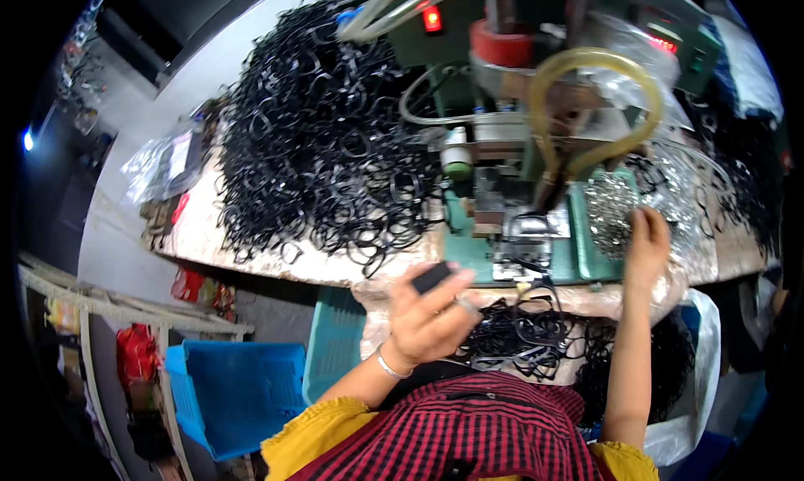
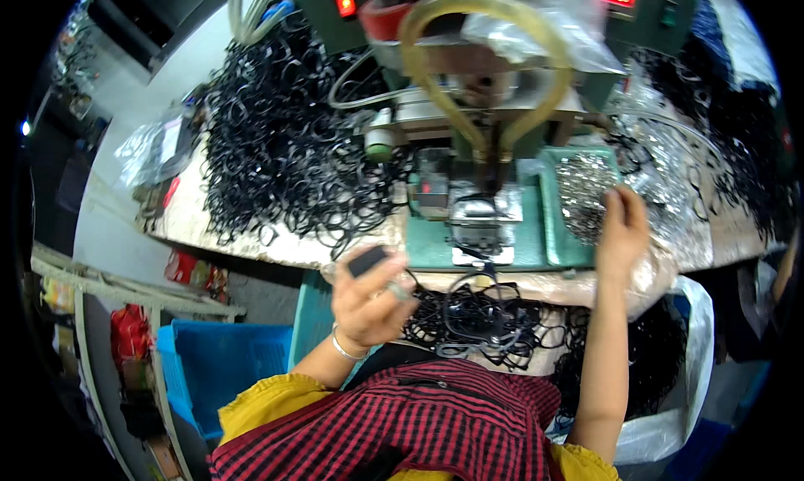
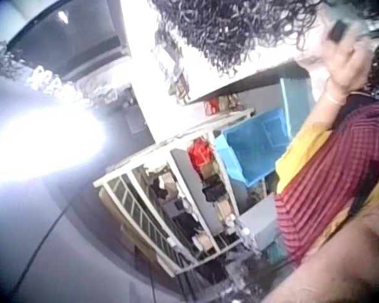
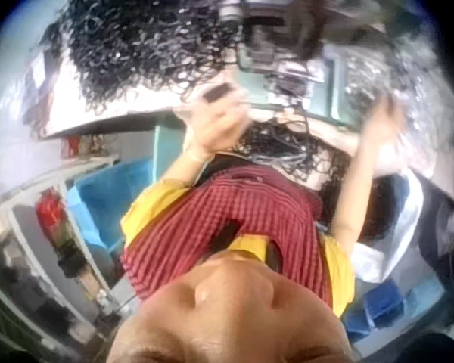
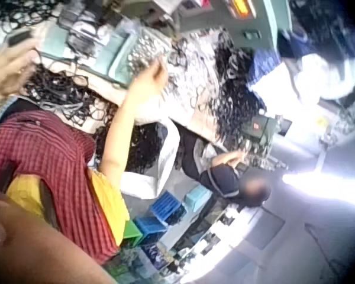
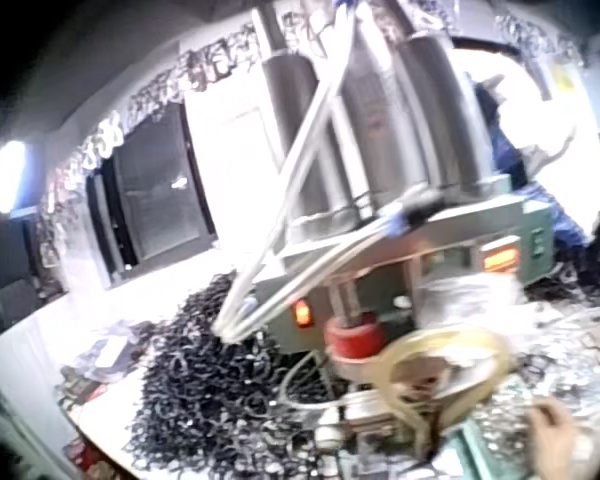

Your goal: The person assembles eyeglasses by hand at a workstation. They pick up black plastic frames, insert small metal components into the hinge area, and place the finished glasses into a white bag. The process is repeated continuously throughout the clip.

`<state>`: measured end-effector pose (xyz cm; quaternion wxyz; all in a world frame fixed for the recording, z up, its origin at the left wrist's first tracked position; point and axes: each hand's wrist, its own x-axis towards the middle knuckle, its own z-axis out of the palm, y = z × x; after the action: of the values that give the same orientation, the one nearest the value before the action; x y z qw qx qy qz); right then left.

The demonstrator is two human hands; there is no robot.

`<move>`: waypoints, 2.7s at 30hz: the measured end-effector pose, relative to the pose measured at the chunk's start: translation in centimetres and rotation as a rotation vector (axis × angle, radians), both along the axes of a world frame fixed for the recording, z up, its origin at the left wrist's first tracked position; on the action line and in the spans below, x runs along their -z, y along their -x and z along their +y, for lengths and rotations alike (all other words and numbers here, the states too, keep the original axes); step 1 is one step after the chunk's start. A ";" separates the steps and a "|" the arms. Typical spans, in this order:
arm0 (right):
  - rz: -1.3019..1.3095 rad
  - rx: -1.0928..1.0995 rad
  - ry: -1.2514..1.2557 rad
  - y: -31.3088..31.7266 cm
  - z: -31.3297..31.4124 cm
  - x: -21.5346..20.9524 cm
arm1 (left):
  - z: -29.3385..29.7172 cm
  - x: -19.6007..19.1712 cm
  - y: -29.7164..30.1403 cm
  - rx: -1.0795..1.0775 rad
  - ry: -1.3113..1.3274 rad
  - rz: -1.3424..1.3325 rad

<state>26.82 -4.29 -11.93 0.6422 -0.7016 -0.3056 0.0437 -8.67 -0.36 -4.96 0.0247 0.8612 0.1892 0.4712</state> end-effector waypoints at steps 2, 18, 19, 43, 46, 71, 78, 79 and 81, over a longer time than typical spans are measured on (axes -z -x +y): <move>0.362 -0.040 -0.189 -1.1 -2.6 1.3 | 0.7 -0.3 3.1 -0.379 0.070 -0.080; 0.015 -0.084 0.054 3.7 2.1 -1.9 | 26.6 1.8 0.2 -0.590 0.674 -0.211; -0.076 -0.052 0.035 3.3 0.6 -1.4 | 26.1 1.2 1.1 -0.419 0.837 -0.499; 0.367 -0.598 -0.264 11.8 3.6 -8.9 | 29.7 -11.8 5.7 -0.317 0.457 0.084; 0.517 -0.629 -0.388 13.4 3.5 -10.0 | 25.3 -11.2 3.5 -0.350 0.652 -0.096; -0.937 -0.241 0.372 2.8 1.9 -2.6 | 1.6 -3.7 -9.2 0.842 2.364 -0.454; -0.207 0.002 0.096 0.4 2.0 -0.8 | -0.1 0.1 -4.6 0.944 2.103 -0.366; -0.039 -0.046 0.007 0.0 0.7 -0.6 | -0.3 0.1 -2.5 0.864 1.962 -0.272; 0.238 -0.008 -0.110 -0.6 -1.8 0.6 | 0.5 0.2 1.5 0.565 1.719 -0.233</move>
<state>27.39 -6.07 -12.56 0.7112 -0.6540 -0.2320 0.1122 -10.17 0.12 -5.20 0.7912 0.5075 0.2534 0.2285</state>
